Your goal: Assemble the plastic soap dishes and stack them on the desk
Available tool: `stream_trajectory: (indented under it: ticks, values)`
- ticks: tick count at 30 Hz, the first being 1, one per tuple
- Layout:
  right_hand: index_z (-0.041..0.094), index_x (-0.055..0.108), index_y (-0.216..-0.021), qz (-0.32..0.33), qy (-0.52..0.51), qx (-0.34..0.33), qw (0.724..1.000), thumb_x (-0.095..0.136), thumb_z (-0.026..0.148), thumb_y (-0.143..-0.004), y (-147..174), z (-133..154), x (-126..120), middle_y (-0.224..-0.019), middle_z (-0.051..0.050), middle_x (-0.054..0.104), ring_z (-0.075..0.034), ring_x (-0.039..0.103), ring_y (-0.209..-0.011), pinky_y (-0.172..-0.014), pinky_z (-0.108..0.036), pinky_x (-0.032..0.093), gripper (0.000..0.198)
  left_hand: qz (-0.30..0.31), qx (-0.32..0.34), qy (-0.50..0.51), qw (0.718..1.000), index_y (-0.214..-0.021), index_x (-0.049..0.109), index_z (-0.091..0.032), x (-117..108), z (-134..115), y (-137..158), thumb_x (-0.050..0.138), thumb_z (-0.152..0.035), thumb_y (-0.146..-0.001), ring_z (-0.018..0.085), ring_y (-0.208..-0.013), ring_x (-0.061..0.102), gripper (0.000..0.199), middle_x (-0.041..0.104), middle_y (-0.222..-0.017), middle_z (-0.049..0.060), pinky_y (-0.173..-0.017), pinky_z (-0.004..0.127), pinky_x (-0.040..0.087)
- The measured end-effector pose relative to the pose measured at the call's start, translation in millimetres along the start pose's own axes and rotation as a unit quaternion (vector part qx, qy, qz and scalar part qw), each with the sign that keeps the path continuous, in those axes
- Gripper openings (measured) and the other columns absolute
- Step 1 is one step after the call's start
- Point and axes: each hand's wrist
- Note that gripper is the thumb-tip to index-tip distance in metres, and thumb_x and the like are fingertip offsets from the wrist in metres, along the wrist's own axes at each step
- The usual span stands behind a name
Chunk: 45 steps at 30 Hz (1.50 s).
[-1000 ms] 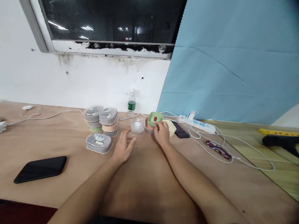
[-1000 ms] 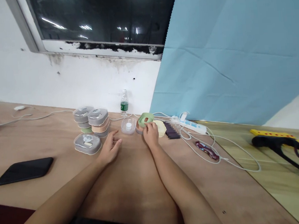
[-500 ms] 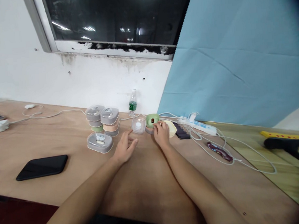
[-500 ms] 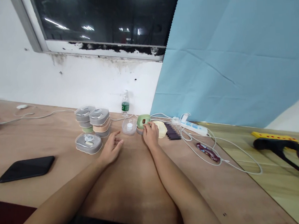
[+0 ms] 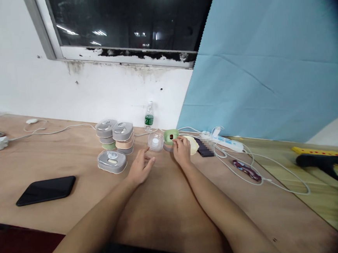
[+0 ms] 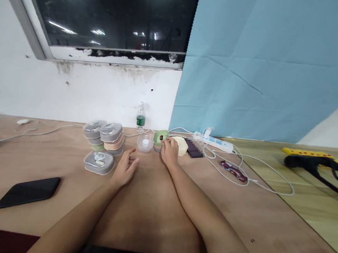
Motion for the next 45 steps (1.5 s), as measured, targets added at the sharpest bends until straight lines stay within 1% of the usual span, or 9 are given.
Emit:
stream_trajectory:
  ticks: [8,18,22,26,30,33,36,39,45]
  values:
    - [0.018,0.06,-0.114,0.024,0.019,0.021,0.999,0.062,0.038,-0.078,1,0,4,-0.126,-0.015,0.047,-0.03,0.048,-0.111,-0.094,-0.045,0.038,0.041,0.006,-0.003,0.001,1.0,-0.132,0.04,-0.021,1,1,1,0.047,-0.044,-0.09,0.02,-0.095,0.06,0.048,0.049,-0.129,0.011,-0.085,0.037,0.05]
    - [0.018,0.064,-0.106,0.014,0.016,0.055,0.998,0.058,0.04,-0.083,1,-7,6,-0.124,-0.013,0.049,-0.026,0.055,-0.101,-0.087,-0.04,0.043,0.033,0.007,-0.002,-0.011,1.0,-0.132,0.039,-0.02,1,0,1,0.045,-0.044,-0.091,0.019,-0.094,0.061,0.047,0.049,-0.129,0.012,-0.083,0.035,0.051]
    - [0.019,0.063,-0.109,0.018,0.02,0.049,0.998,0.058,0.039,-0.082,1,-5,6,-0.126,-0.013,0.047,-0.027,0.054,-0.103,-0.089,-0.041,0.043,0.034,0.004,0.039,-0.072,0.997,-0.135,0.035,-0.02,-6,-3,-1,0.045,-0.044,-0.091,0.02,-0.099,0.06,0.05,0.049,-0.129,0.013,-0.087,0.037,0.049]
    - [0.019,0.057,-0.119,0.03,0.026,0.033,0.999,0.061,0.035,-0.079,2,-4,7,-0.133,-0.015,0.043,-0.029,0.05,-0.113,-0.093,-0.043,0.042,0.044,-0.046,0.104,-0.23,0.967,-0.128,0.046,-0.018,-26,-8,-9,0.05,-0.044,-0.088,0.027,-0.119,0.049,0.048,0.052,-0.129,0.013,-0.1,0.043,0.038]
    - [0.018,0.056,-0.12,0.031,0.022,0.032,0.999,0.061,0.032,-0.078,2,-5,9,-0.134,-0.015,0.042,-0.03,0.047,-0.117,-0.097,-0.045,0.04,0.045,-0.111,0.025,-0.375,0.92,-0.114,0.059,-0.021,-49,-11,-15,0.051,-0.044,-0.085,0.03,-0.115,0.05,0.038,0.06,-0.119,0.011,-0.103,0.047,0.031]
    - [0.018,0.059,-0.115,0.021,0.012,0.031,0.999,0.06,0.031,-0.079,1,-7,9,-0.131,-0.015,0.045,-0.03,0.048,-0.116,-0.098,-0.045,0.039,0.039,-0.126,-0.047,-0.441,0.888,-0.105,0.063,-0.022,-63,-9,-17,0.051,-0.048,-0.084,0.032,-0.111,0.052,0.036,0.063,-0.113,0.011,-0.101,0.05,0.029]
    - [0.018,0.061,-0.112,0.01,0.006,0.038,0.999,0.06,0.034,-0.08,0,-8,8,-0.13,-0.014,0.045,-0.029,0.05,-0.113,-0.095,-0.045,0.041,0.035,-0.091,-0.109,-0.479,0.866,-0.1,0.065,-0.02,-72,-4,-18,0.05,-0.054,-0.081,0.035,-0.109,0.053,0.042,0.064,-0.111,0.013,-0.1,0.054,0.028]
    - [0.019,0.062,-0.11,0.007,0.01,0.048,0.999,0.06,0.036,-0.081,1,-7,7,-0.131,-0.014,0.044,-0.03,0.051,-0.111,-0.093,-0.045,0.042,0.034,-0.018,-0.156,-0.492,0.856,-0.099,0.065,-0.015,-73,-1,-18,0.046,-0.06,-0.08,0.038,-0.107,0.055,0.052,0.065,-0.108,0.017,-0.092,0.052,0.036]
    - [0.02,0.059,-0.116,0.011,0.027,0.045,0.999,0.059,0.038,-0.081,2,-2,5,-0.132,-0.015,0.043,-0.03,0.049,-0.113,-0.092,-0.045,0.041,0.039,0.048,-0.11,-0.507,0.853,-0.091,0.066,-0.015,-53,-13,-12,0.046,-0.059,-0.08,0.037,-0.107,0.055,0.05,0.066,-0.104,0.019,-0.088,0.05,0.04]
Point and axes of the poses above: each hand's wrist, its own y-axis away from the middle knuckle, its own x-axis out of the palm, z = x × y
